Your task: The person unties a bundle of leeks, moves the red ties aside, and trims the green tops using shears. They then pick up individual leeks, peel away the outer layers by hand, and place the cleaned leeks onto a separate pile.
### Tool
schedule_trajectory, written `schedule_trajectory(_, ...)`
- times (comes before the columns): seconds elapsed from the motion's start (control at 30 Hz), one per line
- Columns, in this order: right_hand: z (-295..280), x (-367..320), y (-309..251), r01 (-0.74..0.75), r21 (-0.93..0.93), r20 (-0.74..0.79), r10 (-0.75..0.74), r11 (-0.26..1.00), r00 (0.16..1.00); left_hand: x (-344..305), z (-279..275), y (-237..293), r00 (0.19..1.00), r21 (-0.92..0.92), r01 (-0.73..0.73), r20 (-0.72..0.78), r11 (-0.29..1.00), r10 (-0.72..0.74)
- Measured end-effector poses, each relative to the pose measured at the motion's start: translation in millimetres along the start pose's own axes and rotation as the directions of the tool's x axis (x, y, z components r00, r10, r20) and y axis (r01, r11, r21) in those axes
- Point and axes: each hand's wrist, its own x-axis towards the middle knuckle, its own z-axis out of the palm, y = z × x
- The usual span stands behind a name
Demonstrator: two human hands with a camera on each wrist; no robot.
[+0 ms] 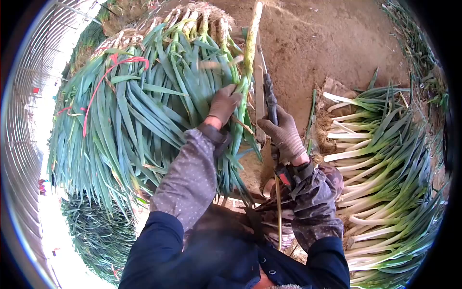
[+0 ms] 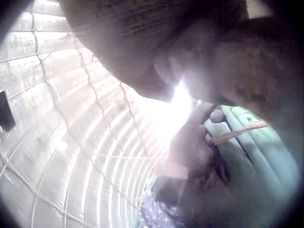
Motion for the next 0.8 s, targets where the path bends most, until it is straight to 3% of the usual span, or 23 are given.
schedule_trajectory(0.07, 3.9, -1.8, -1.8, 0.039, 0.024, -0.022, -0.038, 0.999, 0.999, 17.6, 5.6, -1.8, 0.990, 0.411, -0.026, -0.116, 0.911, 0.081)
schedule_trajectory(0.17, -4.2, 2.0, 10.5, 0.053, 0.067, -0.069, -0.048, 0.996, 0.996, 38.1, 27.5, 35.4, 0.942, 0.731, 0.251, -0.033, 0.634, -0.334)
schedule_trajectory(0.23, -6.4, -0.6, 3.1, -0.028, 0.066, -0.105, 0.035, 0.997, 0.994, 50.9, 59.8, 17.4, 0.984, 0.848, 0.110, -0.018, 0.519, -0.180)
schedule_trajectory(0.3, -4.2, -2.1, -1.2, 0.032, 0.092, -0.137, -0.019, 0.995, 0.990, 72.1, 113.1, -23.8, 0.981, 0.907, 0.191, -0.158, 0.377, -0.116)
schedule_trajectory(0.33, -2.8, -2.5, -2.0, 0.055, 0.104, -0.151, -0.039, 0.993, 0.988, 63.5, 112.0, -5.9, 0.982, 0.913, 0.175, -0.133, 0.370, -0.136)
schedule_trajectory(0.37, -1.1, -3.1, -2.6, 0.056, 0.120, -0.140, -0.039, 0.991, 0.989, 71.9, 120.1, -11.2, 0.969, 0.929, 0.240, -0.215, 0.282, -0.120)
schedule_trajectory(0.43, -0.9, -3.9, -4.1, 0.060, 0.153, -0.120, -0.042, 0.986, 0.992, 85.4, 106.3, -12.8, 0.950, 0.810, 0.299, -0.200, 0.505, -0.241)
schedule_trajectory(0.53, -9.4, -3.9, -1.6, 0.055, 0.003, -0.134, -0.054, 0.998, 0.990, 96.3, 97.9, -29.2, 0.941, 0.718, 0.331, -0.204, 0.612, -0.269)
schedule_trajectory(0.57, -9.9, -0.8, 1.5, 0.059, -0.045, -0.124, -0.064, 0.997, 0.990, 88.0, 89.8, -15.7, 0.940, 0.747, 0.333, -0.218, 0.575, -0.261)
schedule_trajectory(0.6, -12.1, 5.4, 14.3, 0.113, 0.007, -0.124, -0.112, 0.994, 0.986, 111.0, 101.5, -47.0, 0.893, 0.613, 0.450, -0.328, 0.650, -0.308)
schedule_trajectory(0.63, -11.1, 3.7, 9.0, 0.097, 0.033, -0.116, -0.093, 0.995, 0.989, 108.7, 92.8, -41.8, 0.852, 0.462, 0.516, -0.369, 0.721, -0.372)
schedule_trajectory(0.67, -9.3, -4.5, -8.8, 0.004, 0.052, -0.096, 0.001, 0.999, 0.995, 106.3, 83.6, -35.9, 0.804, 0.297, 0.565, -0.407, 0.770, -0.433)
schedule_trajectory(0.7, -9.2, -11.5, -22.5, -0.089, 0.067, -0.083, 0.094, 0.994, 0.992, 88.4, 57.5, -8.6, 0.871, 0.394, 0.485, -0.294, 0.781, -0.394)
schedule_trajectory(0.77, -14.3, -5.7, -8.0, 0.023, 0.105, -0.086, -0.014, 0.994, 0.996, 66.7, 19.1, 24.3, 0.951, 0.547, 0.271, -0.025, 0.792, -0.308)
schedule_trajectory(0.8, -16.3, -4.3, -5.8, 0.039, 0.112, -0.090, -0.029, 0.993, 0.996, 74.0, 10.2, 21.5, 0.955, 0.437, 0.265, 0.002, 0.860, -0.295)
